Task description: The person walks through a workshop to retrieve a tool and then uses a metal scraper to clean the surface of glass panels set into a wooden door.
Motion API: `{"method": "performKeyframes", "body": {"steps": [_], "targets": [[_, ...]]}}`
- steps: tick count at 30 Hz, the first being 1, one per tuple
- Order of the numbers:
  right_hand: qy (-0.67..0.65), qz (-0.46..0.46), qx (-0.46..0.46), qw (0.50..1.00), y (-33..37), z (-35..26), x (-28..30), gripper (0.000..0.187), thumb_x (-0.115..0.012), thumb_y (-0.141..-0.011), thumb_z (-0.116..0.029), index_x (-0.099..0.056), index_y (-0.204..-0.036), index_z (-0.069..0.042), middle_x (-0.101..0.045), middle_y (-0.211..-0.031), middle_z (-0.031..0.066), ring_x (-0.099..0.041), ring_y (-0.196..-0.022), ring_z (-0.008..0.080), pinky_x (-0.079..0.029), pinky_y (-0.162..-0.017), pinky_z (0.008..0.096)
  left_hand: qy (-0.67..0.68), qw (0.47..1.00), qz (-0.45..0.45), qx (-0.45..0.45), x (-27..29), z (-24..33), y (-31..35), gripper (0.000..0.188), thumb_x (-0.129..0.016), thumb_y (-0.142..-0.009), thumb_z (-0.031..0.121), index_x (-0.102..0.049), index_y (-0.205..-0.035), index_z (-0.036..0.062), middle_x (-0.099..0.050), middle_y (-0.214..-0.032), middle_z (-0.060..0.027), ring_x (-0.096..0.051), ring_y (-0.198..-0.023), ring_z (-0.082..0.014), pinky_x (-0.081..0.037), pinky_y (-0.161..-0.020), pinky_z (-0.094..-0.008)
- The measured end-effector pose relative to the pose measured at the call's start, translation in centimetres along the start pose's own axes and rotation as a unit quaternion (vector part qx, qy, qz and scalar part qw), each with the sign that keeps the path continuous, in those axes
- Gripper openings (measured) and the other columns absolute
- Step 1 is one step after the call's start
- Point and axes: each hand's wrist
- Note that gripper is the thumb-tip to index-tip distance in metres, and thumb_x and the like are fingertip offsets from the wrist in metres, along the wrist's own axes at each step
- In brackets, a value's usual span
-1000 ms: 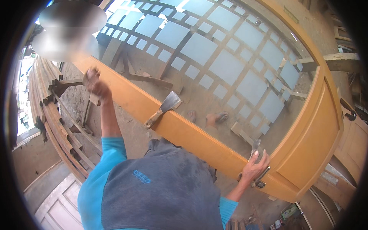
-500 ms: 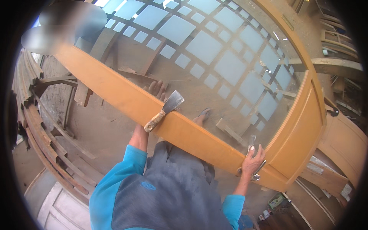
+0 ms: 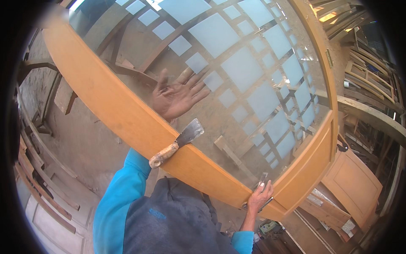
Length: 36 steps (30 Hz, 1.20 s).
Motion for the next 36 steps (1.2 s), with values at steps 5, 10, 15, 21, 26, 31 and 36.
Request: {"method": "performKeyframes", "body": {"steps": [5, 10, 15, 21, 26, 31, 36], "targets": [[0.011, -0.002, 0.001, 1.0, -0.1, -0.5, 0.2, 0.048, -0.05, -0.109, -0.025, -0.054, -0.145, 0.006, -0.052, -0.142, 0.0305, -0.051, -0.131, 0.0445, -0.039, -0.112, 0.0486, -0.013, 0.998, 0.053, 0.039, -0.2, -2.9, -1.1, 0.086, -0.036, -0.103, 0.072, -0.031, -0.163, 0.0111, -0.015, -0.173, -0.0151, -0.013, -0.16, -0.0301, -0.01, -0.131, -0.052], [0.009, -0.011, 0.001, 1.0, -0.3, -0.3, 0.3, 0.049, -0.05, -0.108, -0.026, -0.052, -0.146, 0.006, -0.05, -0.143, 0.0309, -0.049, -0.131, 0.0462, -0.039, -0.111, 0.0509, -0.07, 0.98, 0.168, 0.082, -1.8, -5.7, 2.1, 0.092, -0.044, -0.099, 0.075, -0.027, -0.164, 0.0111, -0.018, -0.171, -0.0179, -0.015, -0.159, -0.036, -0.023, -0.128, -0.0577], [0.033, 0.003, -0.003, 0.999, -0.1, -0.4, 0.2, 0.049, -0.05, -0.108, -0.028, -0.054, -0.144, 0.007, -0.053, -0.14, 0.0308, -0.052, -0.129, 0.0453, -0.041, -0.109, 0.0509, -0.021, 0.981, 0.132, 0.142, 0.0, -5.6, 7.1, 0.091, -0.047, -0.1, 0.071, -0.035, -0.159, 0.0038, -0.039, -0.163, -0.0166, -0.04, -0.149, -0.0357, -0.041, -0.119, -0.0558], [0.018, 0.003, -0.006, 1.0, -0.5, -0.5, 1.2, 0.051, -0.054, -0.106, -0.029, -0.055, -0.143, 0.007, -0.055, -0.138, 0.0291, -0.053, -0.127, 0.0439, -0.041, -0.108, 0.0513, -0.271, 0.901, 0.339, -0.024, 0.1, -5.3, 14.6, 0.075, -0.049, -0.102, 0.064, -0.046, -0.149, 0.0044, -0.051, -0.151, -0.0161, -0.052, -0.137, -0.0344, -0.046, -0.113, -0.053], [-0.119, 0.073, 0.018, 0.99, -0.2, -1.3, 3.3, 0.049, -0.061, -0.103, -0.025, -0.056, -0.141, 0.006, -0.057, -0.136, 0.0281, -0.054, -0.129, 0.0437, -0.044, -0.107, 0.0511, -0.348, 0.68, 0.606, -0.222, -2.9, -4.0, 23.4, 0.065, -0.04, -0.108, 0.059, -0.057, -0.134, 0.0017, -0.068, -0.113, -0.0084, -0.064, -0.094, -0.0207, -0.055, -0.087, -0.0414], [-0.387, 0.067, 0.07, 0.917, 1.7, -5.4, 2.5, 0.049, -0.065, -0.101, -0.023, -0.056, -0.142, 0.004, -0.065, -0.124, 0.0225, -0.067, -0.109, 0.0319, -0.055, -0.091, 0.0431, -0.798, 0.42, 0.356, -0.247, -15.8, -9.7, 19.3, 0.046, -0.06, -0.106, 0.037, -0.057, -0.138, 0.0037, -0.061, -0.107, -0.0076, -0.059, -0.089, -0.0185, -0.053, -0.08, -0.0354], [-0.451, -0.166, 0.231, 0.846, 5.1, -14.1, 4.5, 0.055, -0.067, -0.101, -0.028, -0.055, -0.143, 0.005, -0.067, -0.119, 0.0242, -0.071, -0.098, 0.0302, -0.059, -0.084, 0.0416, -0.958, 0.15, 0.226, -0.094, -15.9, -9.8, 17.4, 0.046, -0.071, -0.099, 0.023, -0.06, -0.14, 0.0043, -0.06, -0.114, -0.0152, -0.062, -0.098, -0.0249, -0.055, -0.083, -0.0357]]}}
Point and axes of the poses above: each hand's wrist, its own y-axis away from the middle knuckle, its own x-axis out of the back of the hand, z = x × y
